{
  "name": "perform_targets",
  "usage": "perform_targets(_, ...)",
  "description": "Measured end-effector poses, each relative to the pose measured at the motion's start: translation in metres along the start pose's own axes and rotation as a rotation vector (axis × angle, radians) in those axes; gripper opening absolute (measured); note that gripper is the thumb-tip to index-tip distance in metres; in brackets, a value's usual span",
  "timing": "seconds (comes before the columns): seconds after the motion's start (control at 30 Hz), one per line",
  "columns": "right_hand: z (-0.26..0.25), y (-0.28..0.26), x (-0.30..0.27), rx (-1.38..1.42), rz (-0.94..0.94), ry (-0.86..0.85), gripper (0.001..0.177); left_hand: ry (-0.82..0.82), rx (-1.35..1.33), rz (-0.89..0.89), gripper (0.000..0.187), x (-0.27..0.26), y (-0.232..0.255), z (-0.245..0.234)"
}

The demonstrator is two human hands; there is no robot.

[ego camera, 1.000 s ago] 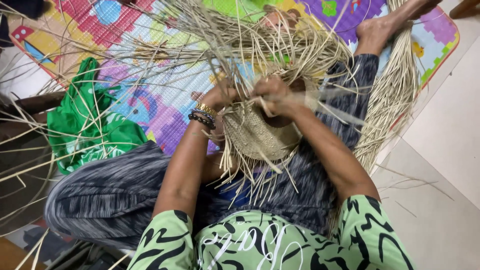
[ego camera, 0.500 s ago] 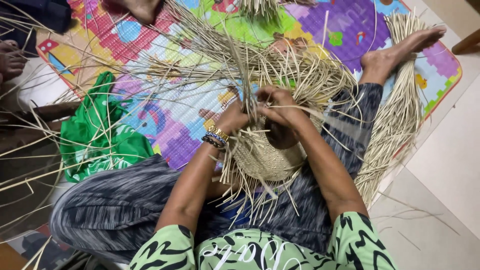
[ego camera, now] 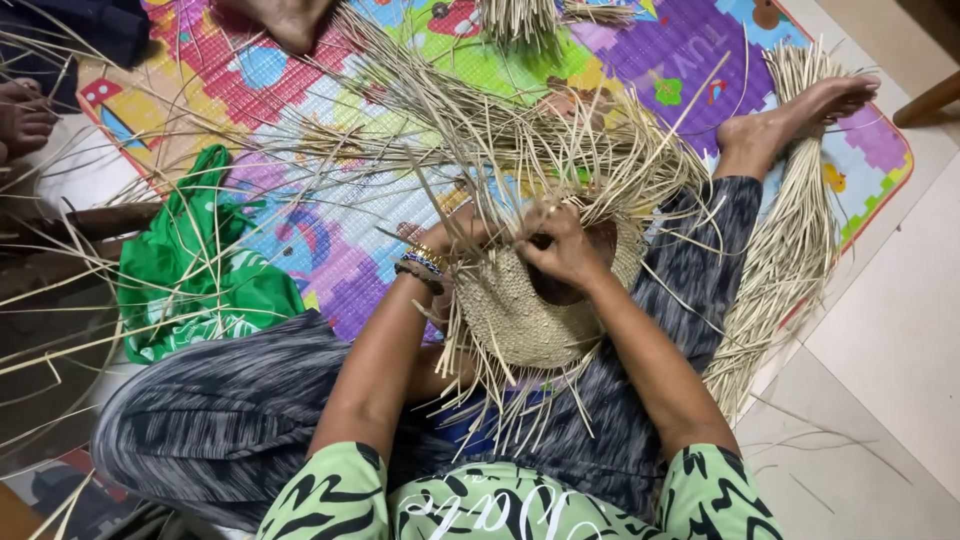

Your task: A person is weaving a hat from dried straw or grass fibers while sitting on a mat on the floor.

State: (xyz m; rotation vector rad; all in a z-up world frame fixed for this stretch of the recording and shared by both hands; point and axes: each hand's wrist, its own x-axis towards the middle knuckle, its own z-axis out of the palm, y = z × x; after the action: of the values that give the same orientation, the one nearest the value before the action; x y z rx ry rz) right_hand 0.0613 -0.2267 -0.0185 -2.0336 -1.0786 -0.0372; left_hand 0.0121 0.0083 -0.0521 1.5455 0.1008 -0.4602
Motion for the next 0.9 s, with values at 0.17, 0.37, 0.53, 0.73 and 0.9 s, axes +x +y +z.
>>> perform_targets(0.17,-0.004,0.040,-0.037,-0.104,-0.155,-0.248,0.016,-0.035,0.044,0.060,0.049,-0.024,0.055,0.010)
perform_targets(0.37,0.029,0.096,-0.019,-0.366,-0.156,-0.123,0.028,-0.004,0.112,0.109,0.039,-0.017,0.050,0.037)
perform_targets(0.53,-0.006,0.026,0.012,-0.090,0.026,-0.154,0.011,0.085,0.319,-0.019,0.034,-0.026,0.052,0.030)
perform_targets(0.73,-0.024,-0.002,0.002,0.036,-0.077,-0.122,0.010,0.005,0.239,-0.028,0.048,-0.004,0.048,0.017)
perform_targets(0.9,-0.010,0.027,-0.029,-0.031,-0.241,-0.250,0.078,-0.070,0.229,0.041,0.049,0.003,0.036,0.015)
